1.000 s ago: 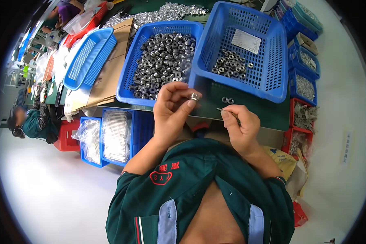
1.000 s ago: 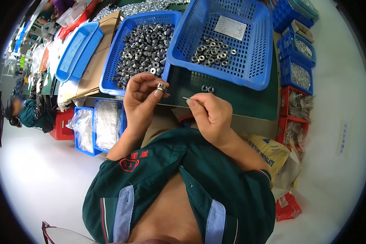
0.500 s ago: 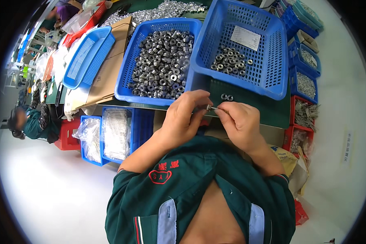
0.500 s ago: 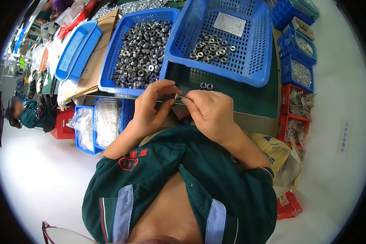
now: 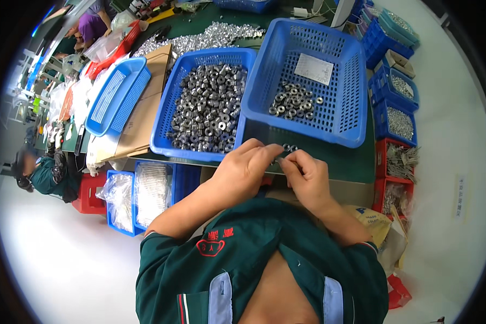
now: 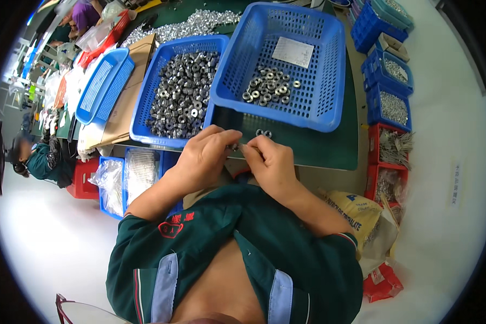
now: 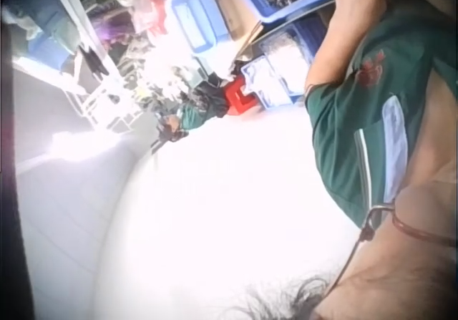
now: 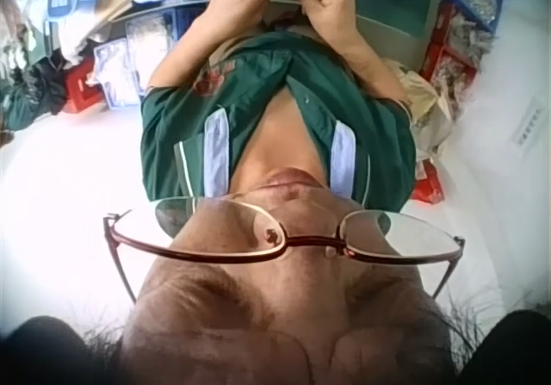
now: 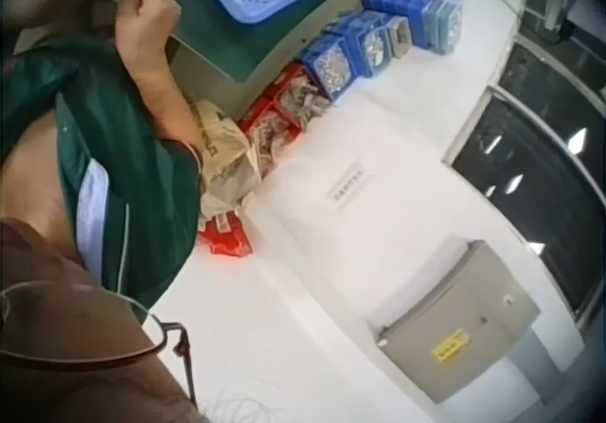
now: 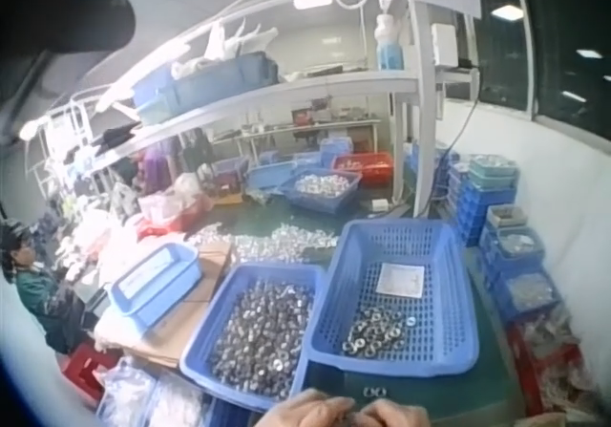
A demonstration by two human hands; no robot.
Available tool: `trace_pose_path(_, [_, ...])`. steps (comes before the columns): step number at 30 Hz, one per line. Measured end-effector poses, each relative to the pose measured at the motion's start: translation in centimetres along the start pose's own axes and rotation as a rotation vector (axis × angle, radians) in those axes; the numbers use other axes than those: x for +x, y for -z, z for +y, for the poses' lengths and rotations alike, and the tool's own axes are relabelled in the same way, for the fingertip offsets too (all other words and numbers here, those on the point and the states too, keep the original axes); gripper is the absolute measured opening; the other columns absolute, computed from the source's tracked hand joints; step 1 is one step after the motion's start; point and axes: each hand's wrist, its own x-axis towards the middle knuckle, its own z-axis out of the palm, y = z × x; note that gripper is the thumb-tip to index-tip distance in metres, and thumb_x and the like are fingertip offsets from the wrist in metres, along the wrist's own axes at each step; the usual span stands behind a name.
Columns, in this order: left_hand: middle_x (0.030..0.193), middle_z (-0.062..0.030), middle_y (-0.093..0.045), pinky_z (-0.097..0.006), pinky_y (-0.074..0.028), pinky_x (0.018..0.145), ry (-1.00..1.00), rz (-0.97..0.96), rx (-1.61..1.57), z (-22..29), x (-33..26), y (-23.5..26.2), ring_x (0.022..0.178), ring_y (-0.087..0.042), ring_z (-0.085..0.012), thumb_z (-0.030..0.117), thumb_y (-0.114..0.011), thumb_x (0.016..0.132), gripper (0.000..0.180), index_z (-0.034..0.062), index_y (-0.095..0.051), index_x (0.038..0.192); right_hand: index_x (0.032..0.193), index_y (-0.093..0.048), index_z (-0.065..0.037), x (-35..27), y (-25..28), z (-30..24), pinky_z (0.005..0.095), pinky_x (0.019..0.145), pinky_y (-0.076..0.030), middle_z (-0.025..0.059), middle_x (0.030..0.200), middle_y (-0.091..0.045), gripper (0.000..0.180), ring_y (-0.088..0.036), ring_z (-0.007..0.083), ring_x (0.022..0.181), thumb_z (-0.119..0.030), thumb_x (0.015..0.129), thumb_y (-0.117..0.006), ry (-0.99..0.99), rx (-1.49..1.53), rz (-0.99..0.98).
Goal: Assembling small hardware components by placing metal rings onto metal shafts at a manufacturing workbench.
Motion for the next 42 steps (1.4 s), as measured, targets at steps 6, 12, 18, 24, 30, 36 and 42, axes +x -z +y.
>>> trace_pose_path(6, [0.092, -0.015, -0.062, -0.037, -0.053, 0.07, -0.212, -0.102, 0.14, 1.1, 3.4, 0.6, 0.082, -0.059, -0.0306, 0.002, -0.062, 0.067, 0.047, -0.0052, -0.053, 0.112, 0.078, -0.059, -0.004, 0.0, 2.2, 0.7, 0.0202, 0.043, -0.031, -0.0009, 0.055, -0.05, 0.028, -0.042, 0.0042, 0.046, -0.025, 0.097, -0.057, -0.398, 0.635, -0.142])
trace_pose_path(12, [0.089, -0.014, -0.064, -0.043, -0.051, 0.075, -0.121, -0.214, 0.178, -3.6, 9.4, 0.7, 0.089, -0.061, -0.0341, -0.001, -0.057, 0.075, 0.022, 0.0021, -0.064, 0.096, 0.077, -0.059, -0.004, -0.4, 2.7, 2.0, 0.0194, 0.045, -0.031, -0.002, 0.055, -0.05, 0.026, -0.043, 0.0032, 0.048, -0.022, 0.096, -0.057, -0.319, 0.496, 0.096])
trace_pose_path(18, [0.088, -0.0166, -0.069, -0.044, -0.051, 0.075, 0.162, -0.747, 0.287, -11.9, 14.1, -6.2, 0.085, -0.066, -0.0361, 0.005, -0.061, 0.074, 0.019, 0.0064, -0.071, 0.09, 0.078, -0.059, -0.002, -2.4, 2.1, 2.7, 0.02, 0.046, -0.032, -0.0024, 0.056, -0.05, 0.022, -0.043, 0.0027, 0.049, -0.017, 0.095, -0.058, -0.29, 0.412, 0.03])
trace_pose_path(24, [0.092, -0.0178, -0.068, -0.045, -0.051, 0.079, 0.134, -0.859, 0.369, -13.0, 14.4, -8.8, 0.089, -0.066, -0.0349, 0.007, -0.06, 0.074, 0.023, 0.008, -0.072, 0.094, 0.081, -0.058, -0.001, -3.3, 2.2, 3.1, 0.0194, 0.046, -0.032, -0.0015, 0.058, -0.05, 0.021, -0.042, 0.003, 0.05, -0.015, 0.096, -0.056, -0.314, 0.433, 0.034])
trace_pose_path(30, [0.107, -0.0127, -0.066, -0.043, -0.051, 0.084, 0.217, -0.289, 0.279, -11.5, 13.3, -0.7, 0.1, -0.063, -0.0327, 0.007, -0.058, 0.078, 0.031, 0.0151, -0.069, 0.106, 0.082, -0.058, -0.002, -3.0, 2.0, 3.5, 0.0188, 0.046, -0.031, -0.0015, 0.062, -0.05, 0.019, -0.042, 0.0031, 0.052, -0.013, 0.096, -0.055, -0.314, 0.46, 0.012])
trace_pose_path(36, [0.09, -0.0138, -0.069, -0.046, -0.051, 0.076, 0.397, -0.258, 0.457, -17.2, 9.5, 7.8, 0.088, -0.065, -0.035, 0.017, -0.059, 0.081, 0.019, 0.0102, -0.071, 0.094, 0.081, -0.058, -0.003, -2.6, 1.2, 4.2, 0.0188, 0.046, -0.032, -0.0018, 0.06, -0.05, 0.019, -0.042, 0.0031, 0.051, -0.014, 0.096, -0.055, -0.339, 0.458, -0.063])
trace_pose_path(42, [0.098, -0.0139, -0.065, -0.044, -0.05, 0.082, 0.451, -0.408, 0.575, -18.5, 7.3, 6.5, 0.096, -0.062, -0.0334, 0.015, -0.063, 0.079, 0.02, 0.0115, -0.069, 0.098, 0.081, -0.058, -0.003, -2.4, 0.5, 3.5, 0.0191, 0.046, -0.032, -0.0022, 0.059, -0.051, 0.019, -0.042, 0.003, 0.05, -0.015, 0.096, -0.055, -0.326, 0.4, -0.093])
